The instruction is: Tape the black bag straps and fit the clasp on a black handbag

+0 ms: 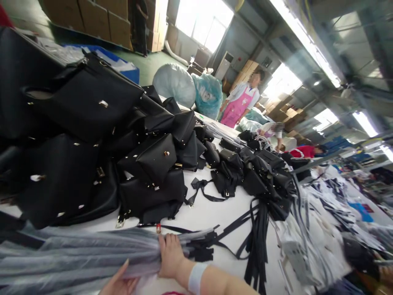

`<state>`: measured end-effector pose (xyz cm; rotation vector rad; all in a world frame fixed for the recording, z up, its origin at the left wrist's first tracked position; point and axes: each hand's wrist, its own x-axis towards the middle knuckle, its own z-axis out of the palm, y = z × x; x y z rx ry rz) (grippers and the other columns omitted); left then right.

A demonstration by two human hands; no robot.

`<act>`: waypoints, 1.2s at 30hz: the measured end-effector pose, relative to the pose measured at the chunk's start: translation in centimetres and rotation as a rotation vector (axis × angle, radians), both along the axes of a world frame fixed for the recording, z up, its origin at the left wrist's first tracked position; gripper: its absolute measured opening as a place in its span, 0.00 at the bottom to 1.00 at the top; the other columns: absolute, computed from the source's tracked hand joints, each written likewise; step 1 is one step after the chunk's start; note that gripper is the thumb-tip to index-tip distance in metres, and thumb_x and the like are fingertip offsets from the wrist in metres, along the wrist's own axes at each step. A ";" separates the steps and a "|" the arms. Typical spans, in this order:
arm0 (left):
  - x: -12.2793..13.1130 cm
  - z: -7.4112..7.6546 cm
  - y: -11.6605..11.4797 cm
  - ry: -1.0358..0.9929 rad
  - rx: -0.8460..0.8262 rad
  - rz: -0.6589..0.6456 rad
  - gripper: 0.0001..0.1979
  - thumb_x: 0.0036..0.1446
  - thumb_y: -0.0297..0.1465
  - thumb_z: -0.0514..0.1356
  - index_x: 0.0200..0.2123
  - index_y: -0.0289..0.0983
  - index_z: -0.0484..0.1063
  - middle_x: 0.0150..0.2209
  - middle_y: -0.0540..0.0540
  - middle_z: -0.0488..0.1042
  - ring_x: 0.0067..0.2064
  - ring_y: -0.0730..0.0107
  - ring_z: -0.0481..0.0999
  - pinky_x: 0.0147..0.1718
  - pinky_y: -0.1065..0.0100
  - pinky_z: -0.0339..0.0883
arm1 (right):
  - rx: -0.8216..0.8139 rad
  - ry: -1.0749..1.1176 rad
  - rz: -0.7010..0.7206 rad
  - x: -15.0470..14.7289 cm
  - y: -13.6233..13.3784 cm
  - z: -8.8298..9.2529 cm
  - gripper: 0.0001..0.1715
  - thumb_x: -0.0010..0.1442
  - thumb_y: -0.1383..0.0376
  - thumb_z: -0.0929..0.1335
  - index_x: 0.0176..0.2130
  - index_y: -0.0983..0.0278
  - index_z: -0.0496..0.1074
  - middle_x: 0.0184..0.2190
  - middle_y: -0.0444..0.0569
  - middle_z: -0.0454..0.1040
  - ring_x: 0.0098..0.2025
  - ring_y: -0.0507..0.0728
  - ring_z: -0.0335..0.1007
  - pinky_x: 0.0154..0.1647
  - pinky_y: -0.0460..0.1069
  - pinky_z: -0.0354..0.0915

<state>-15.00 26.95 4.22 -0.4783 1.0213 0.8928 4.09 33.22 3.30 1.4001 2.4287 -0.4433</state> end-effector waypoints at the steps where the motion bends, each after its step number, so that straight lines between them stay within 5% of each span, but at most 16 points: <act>1: 0.0 0.1 0.2 0.008 0.009 0.010 0.14 0.56 0.31 0.58 0.47 0.44 0.67 0.41 0.46 0.78 0.46 0.55 0.79 0.39 0.61 0.79 | -0.008 -0.008 -0.007 -0.3 0.3 0.5 0.69 0.34 0.53 0.75 0.67 0.69 0.47 0.55 0.70 0.64 0.53 0.76 0.62 0.55 0.68 0.58; 8: 0.9 1.9 -0.3 0.013 0.170 -0.112 0.08 0.59 0.28 0.56 0.43 0.38 0.68 0.35 0.45 0.78 0.42 0.67 0.80 0.47 0.69 0.71 | -0.171 -0.064 0.023 -0.8 4.0 5.8 0.50 0.42 0.59 0.73 0.60 0.70 0.58 0.50 0.64 0.71 0.51 0.68 0.69 0.51 0.57 0.64; 15: 0.0 0.7 -4.1 -0.082 0.134 -0.144 0.11 0.54 0.27 0.62 0.41 0.31 0.74 0.46 0.34 0.77 0.55 0.57 0.72 0.57 0.63 0.61 | -0.372 -0.110 0.151 -1.8 8.4 6.7 0.40 0.40 0.61 0.73 0.52 0.72 0.67 0.46 0.64 0.75 0.46 0.67 0.73 0.45 0.53 0.67; 22: -1.2 0.2 -7.3 -0.086 0.138 -0.242 0.17 0.44 0.26 0.69 0.40 0.33 0.75 0.45 0.34 0.78 0.57 0.50 0.70 0.57 0.57 0.60 | -0.652 -0.056 0.190 -2.6 13.2 11.1 0.28 0.37 0.62 0.74 0.41 0.66 0.76 0.38 0.49 0.80 0.39 0.59 0.75 0.38 0.46 0.68; 29: -1.0 0.5 -5.2 -0.202 0.316 -0.085 0.25 0.40 0.29 0.73 0.44 0.31 0.75 0.50 0.33 0.75 0.60 0.53 0.67 0.61 0.59 0.54 | -1.185 0.083 -0.072 -3.2 14.6 13.5 0.29 0.37 0.62 0.73 0.42 0.68 0.76 0.35 0.48 0.80 0.33 0.57 0.76 0.36 0.48 0.70; 36: 0.3 -1.4 -1.7 -0.078 0.239 0.103 0.19 0.44 0.33 0.72 0.39 0.35 0.74 0.53 0.39 0.72 0.66 0.60 0.53 0.64 0.64 0.41 | -0.734 -0.096 0.183 -3.6 13.8 11.8 0.31 0.36 0.63 0.75 0.44 0.67 0.76 0.41 0.50 0.79 0.43 0.61 0.75 0.43 0.47 0.68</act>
